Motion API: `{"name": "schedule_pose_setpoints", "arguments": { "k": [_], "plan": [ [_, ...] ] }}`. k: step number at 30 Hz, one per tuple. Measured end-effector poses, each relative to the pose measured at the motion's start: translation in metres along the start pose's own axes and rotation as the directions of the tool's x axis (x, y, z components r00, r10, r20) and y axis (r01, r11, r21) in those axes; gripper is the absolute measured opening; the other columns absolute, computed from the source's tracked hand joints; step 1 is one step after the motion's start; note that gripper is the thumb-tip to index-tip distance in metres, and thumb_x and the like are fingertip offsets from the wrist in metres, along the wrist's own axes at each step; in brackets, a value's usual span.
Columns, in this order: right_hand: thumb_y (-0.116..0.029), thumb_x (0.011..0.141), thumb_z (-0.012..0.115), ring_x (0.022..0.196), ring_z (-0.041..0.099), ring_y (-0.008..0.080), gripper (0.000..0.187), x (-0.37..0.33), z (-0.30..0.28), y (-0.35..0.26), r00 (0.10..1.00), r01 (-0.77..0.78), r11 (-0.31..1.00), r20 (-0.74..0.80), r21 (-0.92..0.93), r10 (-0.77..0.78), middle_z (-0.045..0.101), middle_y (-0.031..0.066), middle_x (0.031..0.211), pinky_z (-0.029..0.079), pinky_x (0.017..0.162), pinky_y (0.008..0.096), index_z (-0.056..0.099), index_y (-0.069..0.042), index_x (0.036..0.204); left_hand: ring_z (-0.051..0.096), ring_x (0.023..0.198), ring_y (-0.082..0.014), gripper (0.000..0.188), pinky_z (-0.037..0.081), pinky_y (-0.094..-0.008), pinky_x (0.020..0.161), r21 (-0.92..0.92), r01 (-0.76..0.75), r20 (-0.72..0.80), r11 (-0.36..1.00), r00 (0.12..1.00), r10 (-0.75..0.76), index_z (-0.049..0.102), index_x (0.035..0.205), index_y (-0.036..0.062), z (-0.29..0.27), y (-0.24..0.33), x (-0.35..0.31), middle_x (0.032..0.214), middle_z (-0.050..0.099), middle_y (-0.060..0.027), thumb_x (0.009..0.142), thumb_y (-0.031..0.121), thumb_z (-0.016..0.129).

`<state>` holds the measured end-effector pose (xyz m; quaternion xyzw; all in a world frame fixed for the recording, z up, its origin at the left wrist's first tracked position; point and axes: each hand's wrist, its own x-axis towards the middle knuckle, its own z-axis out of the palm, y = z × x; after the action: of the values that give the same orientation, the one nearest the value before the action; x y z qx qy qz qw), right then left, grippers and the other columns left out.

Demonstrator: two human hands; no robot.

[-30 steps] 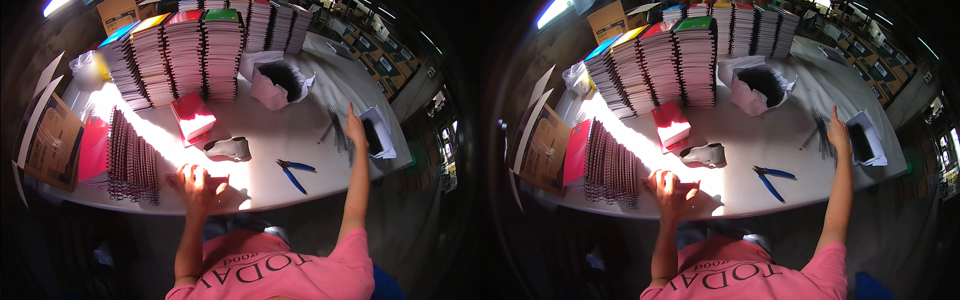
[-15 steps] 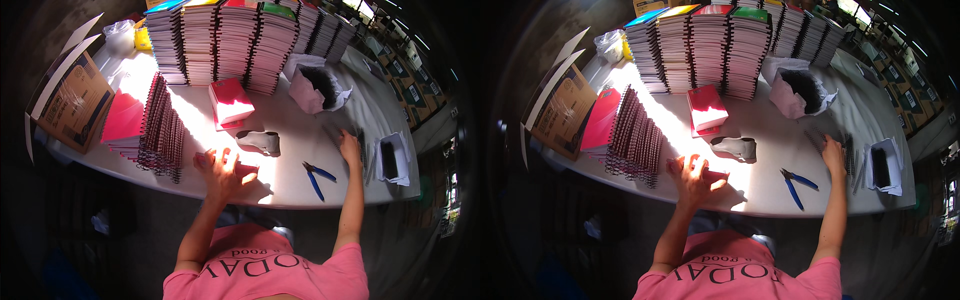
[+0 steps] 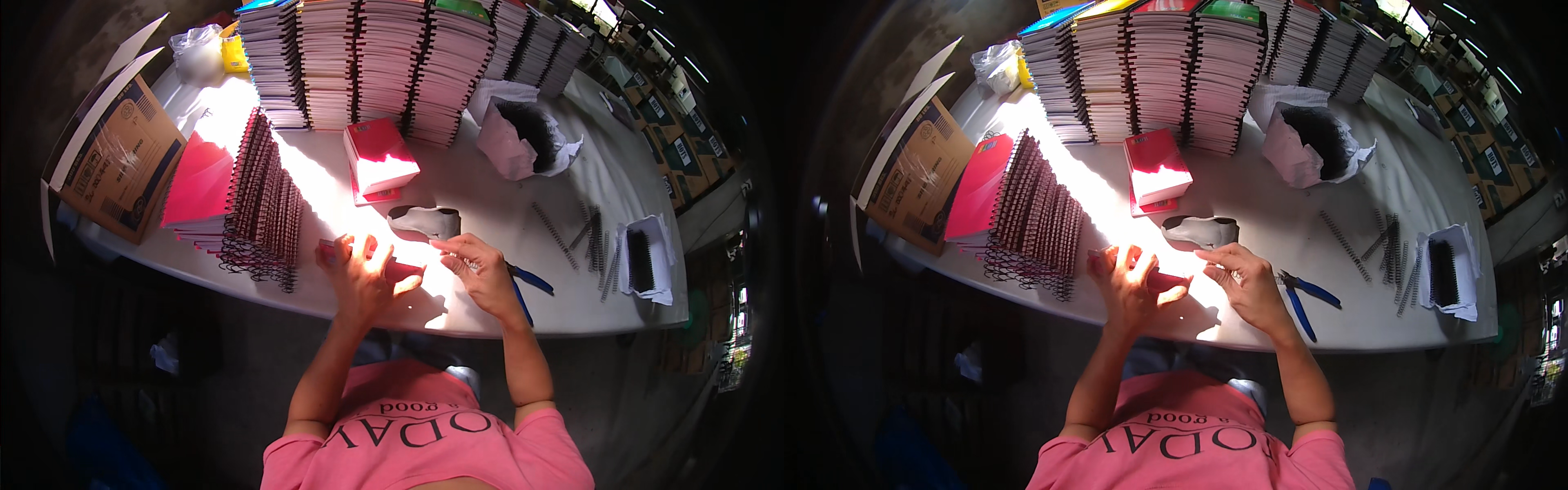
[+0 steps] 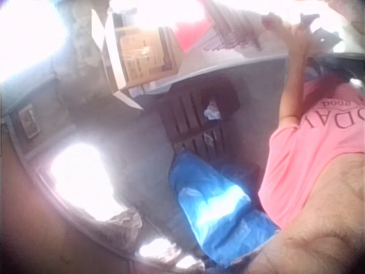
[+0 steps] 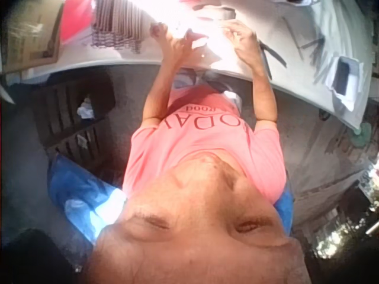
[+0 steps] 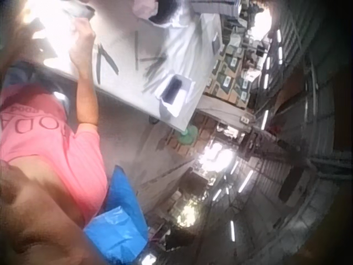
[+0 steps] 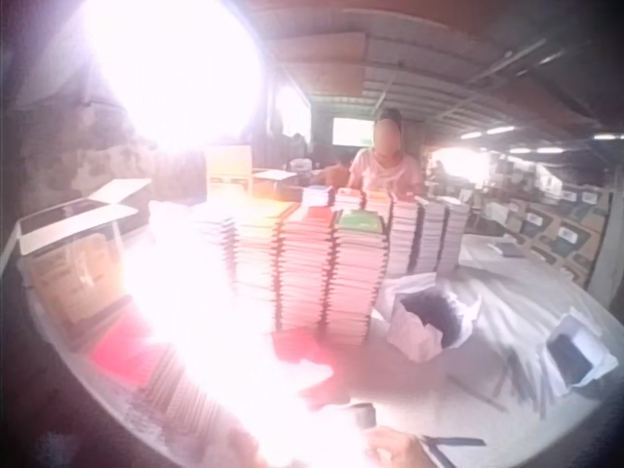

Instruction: The person inserts a metal spiral binding into the perforated edge of small notebooks by hand and clips the wire ends using shears.

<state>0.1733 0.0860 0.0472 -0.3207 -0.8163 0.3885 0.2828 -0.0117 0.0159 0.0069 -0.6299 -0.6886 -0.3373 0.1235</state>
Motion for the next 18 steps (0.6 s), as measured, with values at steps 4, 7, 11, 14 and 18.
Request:
{"name": "schedule_pose_setpoints", "arguments": {
  "k": [4, 7, 11, 14, 18],
  "plan": [
    [-0.001, 0.084, 0.060, 0.080, 0.058, 0.0181, 0.030, 0.008, 0.015, -0.005, 0.993, 0.030, 0.998, -0.119, 0.048, -0.024, 0.059, 0.0075, 0.093, 0.048, 0.073, 0.0284, 0.065, -0.009, 0.113, 0.047, 0.097, -0.0283, 0.050, 0.031, -0.0513, 0.087, -0.036, 0.017, 0.003, 0.999, 1.000, -0.017, 0.064, 0.085, 0.0135, 0.000, 0.002, -0.002, 0.092, 0.058, -0.0064, 0.057, 0.053, 0.075],
    [0.004, 0.077, 0.066, 0.082, 0.060, 0.0177, 0.031, 0.005, 0.015, 0.003, 0.993, 0.096, 0.993, -0.079, 0.067, -0.091, 0.063, 0.0071, 0.093, 0.049, 0.072, 0.0282, 0.068, -0.008, 0.105, 0.047, 0.094, -0.0276, 0.050, 0.033, -0.0458, 0.087, -0.063, -0.034, -0.039, 0.997, 0.999, 0.032, 0.064, 0.085, 0.0118, 0.000, 0.002, 0.000, 0.090, 0.057, -0.0065, 0.057, 0.051, 0.076],
    [0.012, 0.068, 0.070, 0.085, 0.060, 0.0158, 0.030, 0.006, 0.012, 0.010, 0.990, 0.105, 0.986, -0.111, 0.129, -0.091, 0.066, 0.0067, 0.090, 0.050, 0.075, 0.0267, 0.071, -0.005, 0.092, 0.048, 0.093, -0.0267, 0.049, 0.034, -0.0418, 0.087, -0.051, -0.075, -0.055, 0.996, 0.996, 0.073, 0.064, 0.086, 0.0117, -0.004, 0.003, 0.002, 0.090, 0.057, -0.0071, 0.057, 0.050, 0.076],
    [0.005, 0.067, 0.074, 0.084, 0.062, 0.0162, 0.025, 0.007, 0.014, 0.010, 0.992, 0.075, 0.964, -0.117, 0.256, -0.046, 0.070, 0.0053, 0.085, 0.049, 0.078, 0.0282, 0.072, -0.007, 0.089, 0.048, 0.093, -0.0265, 0.049, 0.033, -0.0417, 0.088, -0.076, -0.072, -0.020, 0.995, 0.997, 0.070, 0.063, 0.087, 0.0114, -0.007, 0.003, 0.003, 0.090, 0.057, -0.0070, 0.058, 0.049, 0.077],
    [0.005, 0.068, 0.073, 0.083, 0.062, 0.0158, 0.024, 0.011, 0.009, 0.011, 1.000, 0.009, 0.940, -0.024, 0.342, -0.001, 0.070, 0.0050, 0.086, 0.048, 0.084, 0.0298, 0.072, -0.007, 0.088, 0.046, 0.095, -0.0258, 0.048, 0.032, -0.0466, 0.088, -0.047, -0.076, 0.022, 0.996, 0.997, 0.078, 0.064, 0.087, 0.0139, -0.007, 0.000, 0.002, 0.093, 0.057, -0.0043, 0.057, 0.049, 0.077]
  ]
}}
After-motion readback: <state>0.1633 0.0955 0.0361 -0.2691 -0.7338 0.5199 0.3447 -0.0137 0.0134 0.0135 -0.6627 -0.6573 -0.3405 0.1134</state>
